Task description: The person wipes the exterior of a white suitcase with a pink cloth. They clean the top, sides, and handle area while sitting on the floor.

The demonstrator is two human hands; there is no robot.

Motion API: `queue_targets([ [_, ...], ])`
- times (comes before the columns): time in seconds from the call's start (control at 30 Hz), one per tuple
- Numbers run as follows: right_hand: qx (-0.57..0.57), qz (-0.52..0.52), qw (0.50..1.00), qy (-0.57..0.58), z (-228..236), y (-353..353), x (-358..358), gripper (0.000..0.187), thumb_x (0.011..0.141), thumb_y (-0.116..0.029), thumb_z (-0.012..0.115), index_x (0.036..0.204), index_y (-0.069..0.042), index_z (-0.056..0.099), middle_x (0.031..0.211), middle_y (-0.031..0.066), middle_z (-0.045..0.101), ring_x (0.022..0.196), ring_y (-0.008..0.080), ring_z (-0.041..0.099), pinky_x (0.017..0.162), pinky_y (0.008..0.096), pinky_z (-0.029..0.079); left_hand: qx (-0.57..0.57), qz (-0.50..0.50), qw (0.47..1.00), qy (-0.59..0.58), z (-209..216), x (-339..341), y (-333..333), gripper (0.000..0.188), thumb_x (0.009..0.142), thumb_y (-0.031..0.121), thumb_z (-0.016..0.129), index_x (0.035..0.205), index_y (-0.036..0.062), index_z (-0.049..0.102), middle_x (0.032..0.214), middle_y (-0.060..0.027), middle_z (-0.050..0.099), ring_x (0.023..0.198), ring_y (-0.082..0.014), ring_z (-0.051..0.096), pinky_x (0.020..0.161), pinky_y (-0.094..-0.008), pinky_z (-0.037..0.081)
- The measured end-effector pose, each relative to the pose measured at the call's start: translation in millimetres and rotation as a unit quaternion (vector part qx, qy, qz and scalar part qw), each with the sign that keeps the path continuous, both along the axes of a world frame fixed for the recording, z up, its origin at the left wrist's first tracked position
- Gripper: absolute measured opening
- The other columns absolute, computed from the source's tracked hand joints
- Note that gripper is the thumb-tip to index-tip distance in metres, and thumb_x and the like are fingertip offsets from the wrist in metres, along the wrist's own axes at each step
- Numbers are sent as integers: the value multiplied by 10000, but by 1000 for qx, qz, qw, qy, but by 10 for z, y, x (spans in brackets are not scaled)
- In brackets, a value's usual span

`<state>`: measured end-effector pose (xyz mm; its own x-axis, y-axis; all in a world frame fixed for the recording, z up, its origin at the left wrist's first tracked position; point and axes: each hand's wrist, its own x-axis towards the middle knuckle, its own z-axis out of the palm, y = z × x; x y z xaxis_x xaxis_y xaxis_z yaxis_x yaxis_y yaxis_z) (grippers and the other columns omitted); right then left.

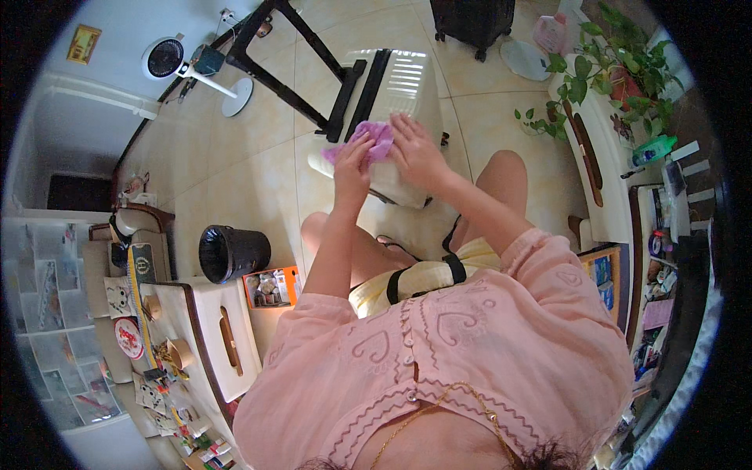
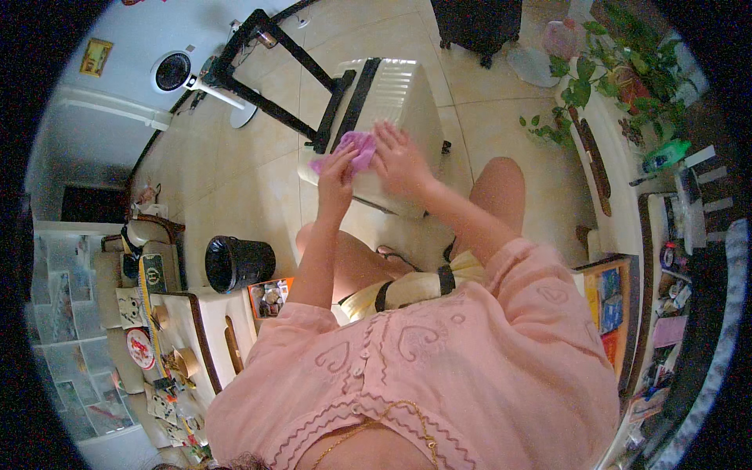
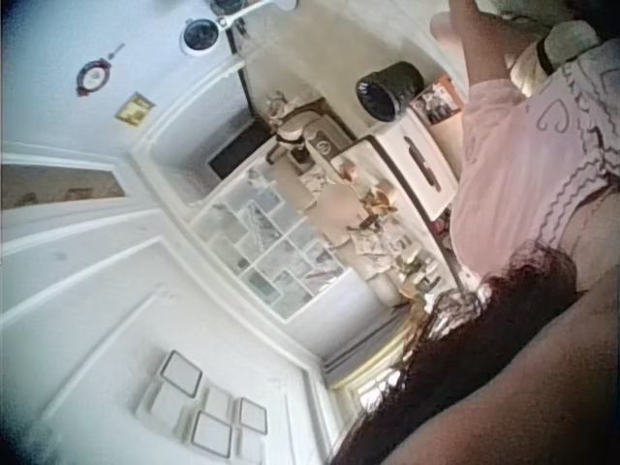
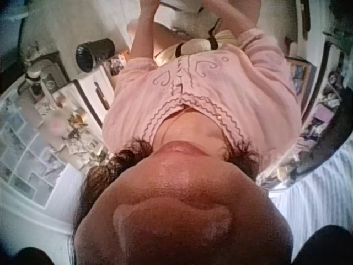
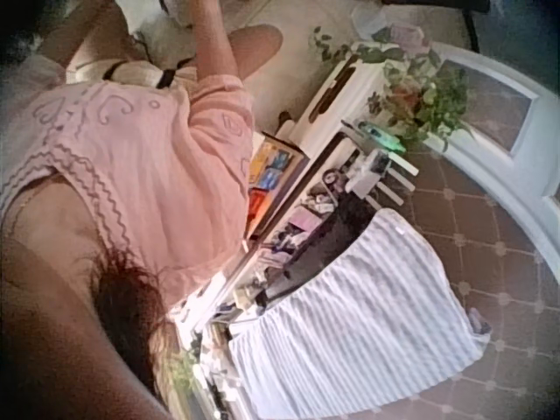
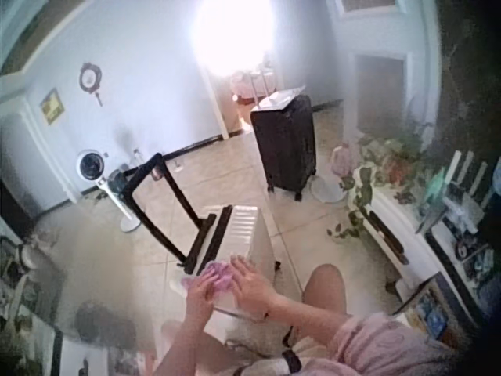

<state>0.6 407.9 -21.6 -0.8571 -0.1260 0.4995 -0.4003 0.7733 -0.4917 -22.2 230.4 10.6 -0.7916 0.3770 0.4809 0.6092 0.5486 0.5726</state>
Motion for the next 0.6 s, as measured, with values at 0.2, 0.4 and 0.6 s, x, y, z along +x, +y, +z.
queue_targets([
  [0.2,-163,33,982,-85,443,-166,338,523,976,-335,435,1400,-40,352,1396,172,441,1284,299,442,1105,494,246,180,69,974,-118,393,-84,120,288,900,-4,501,1167,-14,607,1026,-122,677,955,-183,634,850,-263,473],
  [0.4,-775,3,619,-125,581,-160,-59,489,983,-319,486,1365,-28,396,1169,144,574,1108,199,553,904,369,451,150,-137,977,-64,420,-23,726,363,931,138,561,1283,52,552,1444,-155,399,1281,-238,445,1029,-335,370],
  [0.6,-258,-138,954,65,697,544,-103,329,920,-215,544,1222,-88,572,1129,165,631,966,331,631,870,402,485,-73,17,997,19,338,-159,431,446,949,339,487,1328,106,520,1509,-133,305,1395,-298,285,1120,-468,221],
])
